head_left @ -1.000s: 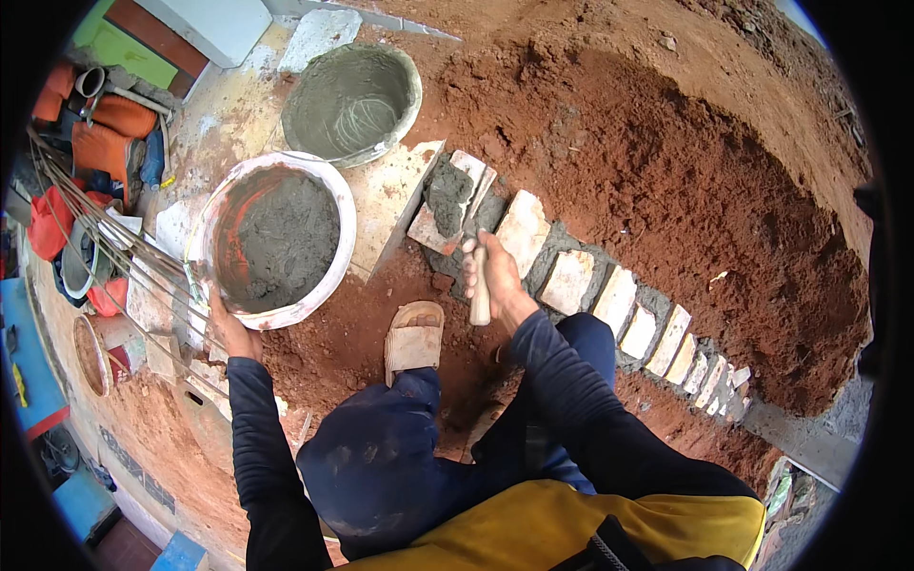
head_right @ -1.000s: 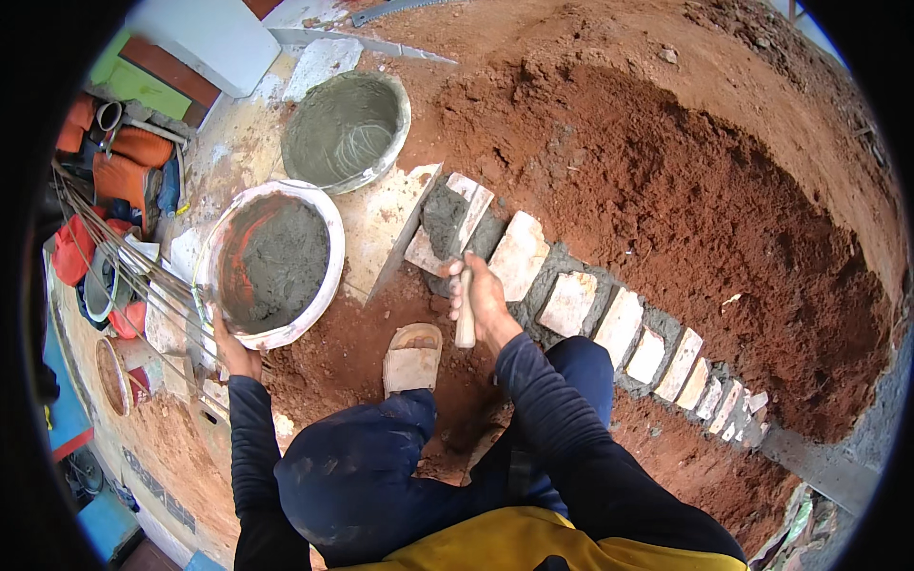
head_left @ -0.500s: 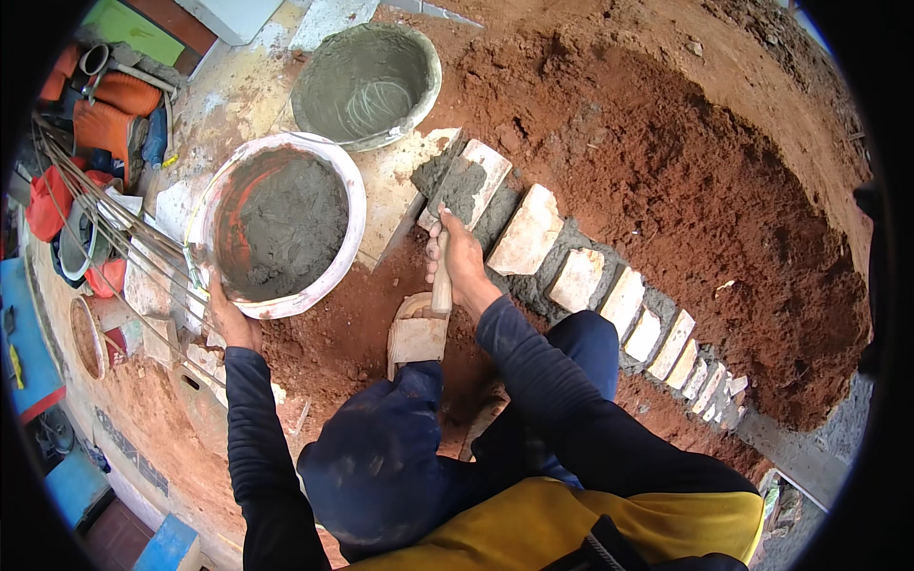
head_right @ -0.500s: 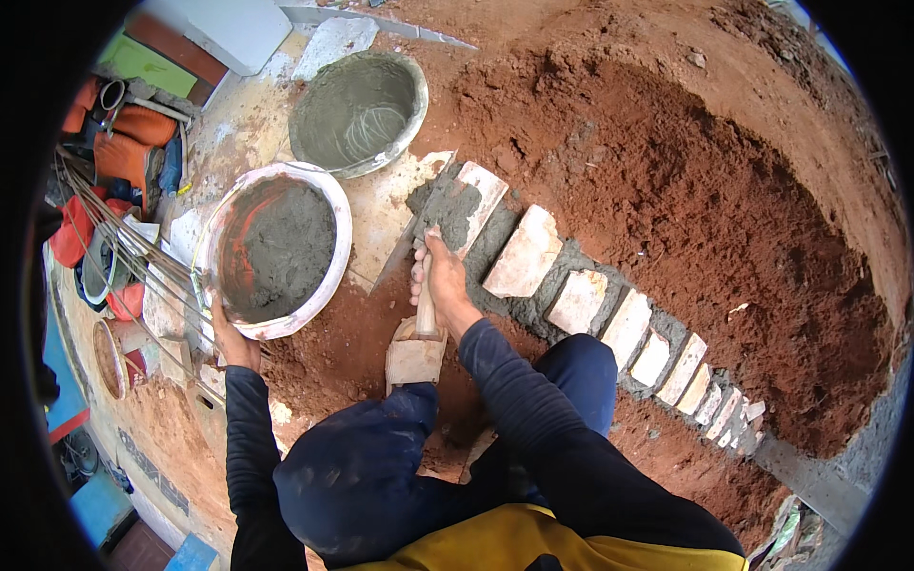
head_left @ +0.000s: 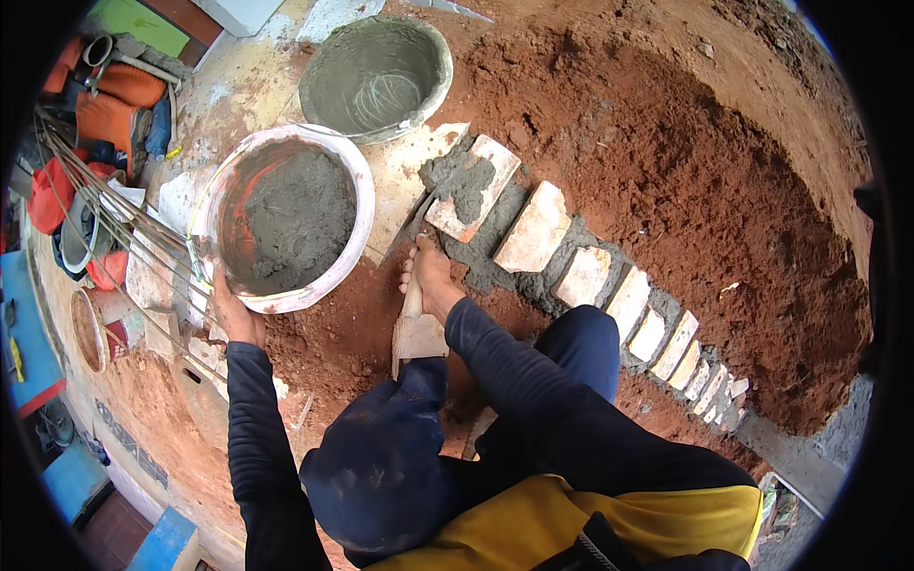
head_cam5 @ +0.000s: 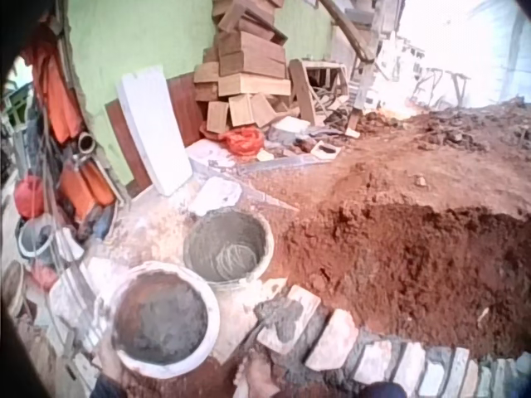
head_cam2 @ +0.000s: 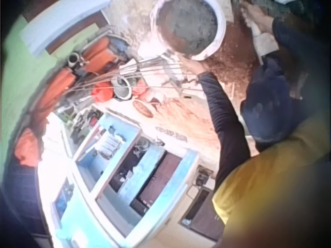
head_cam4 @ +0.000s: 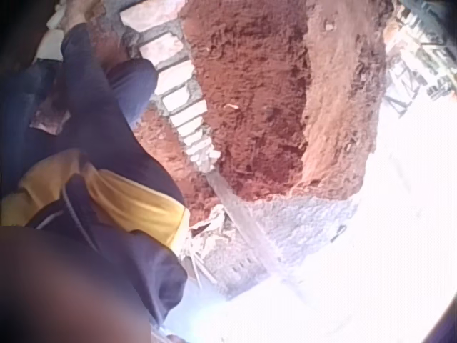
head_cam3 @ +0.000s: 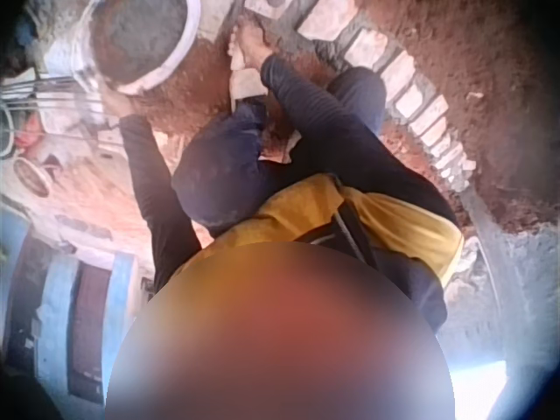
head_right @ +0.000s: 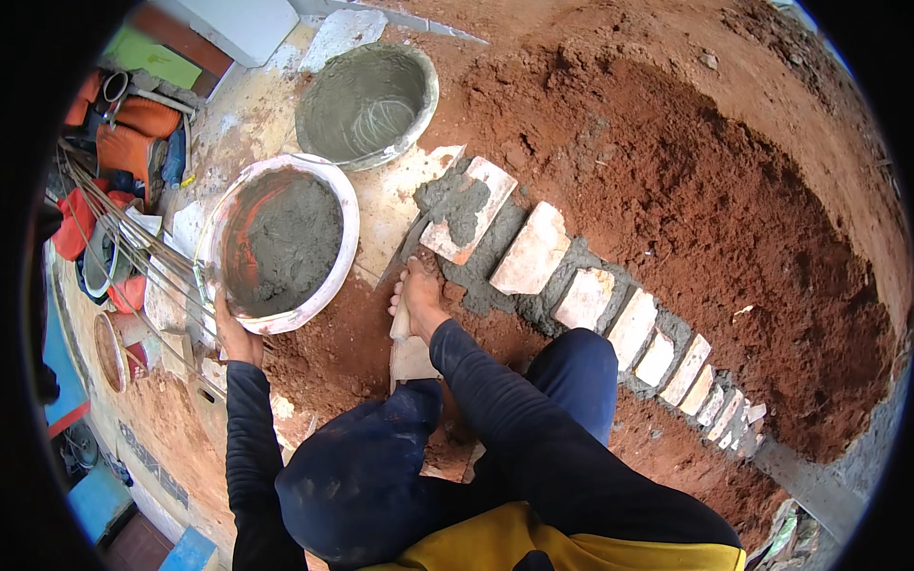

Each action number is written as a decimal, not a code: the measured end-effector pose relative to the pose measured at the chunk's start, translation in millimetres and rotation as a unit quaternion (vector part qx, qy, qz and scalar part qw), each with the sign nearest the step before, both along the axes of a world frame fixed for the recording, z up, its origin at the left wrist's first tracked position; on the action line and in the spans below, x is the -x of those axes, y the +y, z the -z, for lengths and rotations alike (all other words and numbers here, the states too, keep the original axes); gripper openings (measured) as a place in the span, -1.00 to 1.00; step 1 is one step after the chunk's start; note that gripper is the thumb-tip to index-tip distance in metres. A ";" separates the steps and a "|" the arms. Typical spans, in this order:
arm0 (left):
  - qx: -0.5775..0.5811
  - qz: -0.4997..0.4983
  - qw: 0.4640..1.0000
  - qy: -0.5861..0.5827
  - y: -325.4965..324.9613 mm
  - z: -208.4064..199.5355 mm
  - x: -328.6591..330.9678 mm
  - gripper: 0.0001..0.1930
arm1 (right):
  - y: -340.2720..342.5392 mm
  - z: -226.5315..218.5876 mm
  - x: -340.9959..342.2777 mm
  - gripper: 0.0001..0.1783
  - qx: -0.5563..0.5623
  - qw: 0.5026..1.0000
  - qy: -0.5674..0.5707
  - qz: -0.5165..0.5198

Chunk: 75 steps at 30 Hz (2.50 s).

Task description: The person lays rectangular bricks in a straight line on a prepared soil bed, using a trowel to apply and smooth cement mortar between the bricks. The person adjusts brick positions and fills gaps with mortar to form a continuous path.

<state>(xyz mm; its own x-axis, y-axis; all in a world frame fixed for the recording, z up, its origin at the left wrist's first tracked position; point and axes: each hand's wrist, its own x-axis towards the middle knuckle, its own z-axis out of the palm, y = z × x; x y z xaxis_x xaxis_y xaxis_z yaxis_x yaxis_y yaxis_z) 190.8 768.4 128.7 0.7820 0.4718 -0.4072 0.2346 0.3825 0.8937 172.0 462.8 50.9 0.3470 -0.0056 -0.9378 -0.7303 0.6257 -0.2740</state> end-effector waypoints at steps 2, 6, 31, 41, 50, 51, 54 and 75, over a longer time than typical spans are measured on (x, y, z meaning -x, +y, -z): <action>0.005 0.014 1.000 -0.008 -0.9 -1.9 -0.5 -0.52 | 5.4 -1.6 6.7 -0.58 -0.012 0.998 -0.050 0.031; 0.008 0.017 1.000 -0.010 1.0 -2.0 1.4 -0.53 | 3.3 -16.3 21.7 -0.57 -0.009 0.999 -0.035 -0.015; 0.030 0.035 0.999 -0.011 9.3 5.6 -0.5 -0.49 | -14.0 -31.4 -4.1 -0.55 0.022 0.993 -0.108 -0.040; 0.012 0.037 0.999 -0.002 13.3 6.7 -2.5 -0.47 | -13.5 -9.8 10.9 -0.54 0.044 0.996 -0.071 -0.022; 0.013 0.040 0.999 0.013 10.6 0.2 -1.9 -0.49 | -18.8 -2.2 9.1 -0.59 0.028 0.995 -0.098 -0.003; 0.009 0.041 0.999 0.013 10.5 0.1 -2.5 -0.50 | -17.2 -0.1 8.3 -0.59 0.017 0.994 -0.110 0.002; 0.011 0.041 0.999 0.011 9.4 -1.3 -4.2 -0.50 | -12.4 4.8 6.8 -0.60 0.047 0.996 -0.068 -0.015; 0.034 0.047 0.998 0.005 8.5 -1.7 -2.9 -0.47 | -9.9 -9.0 25.8 -0.53 0.050 0.992 -0.113 -0.013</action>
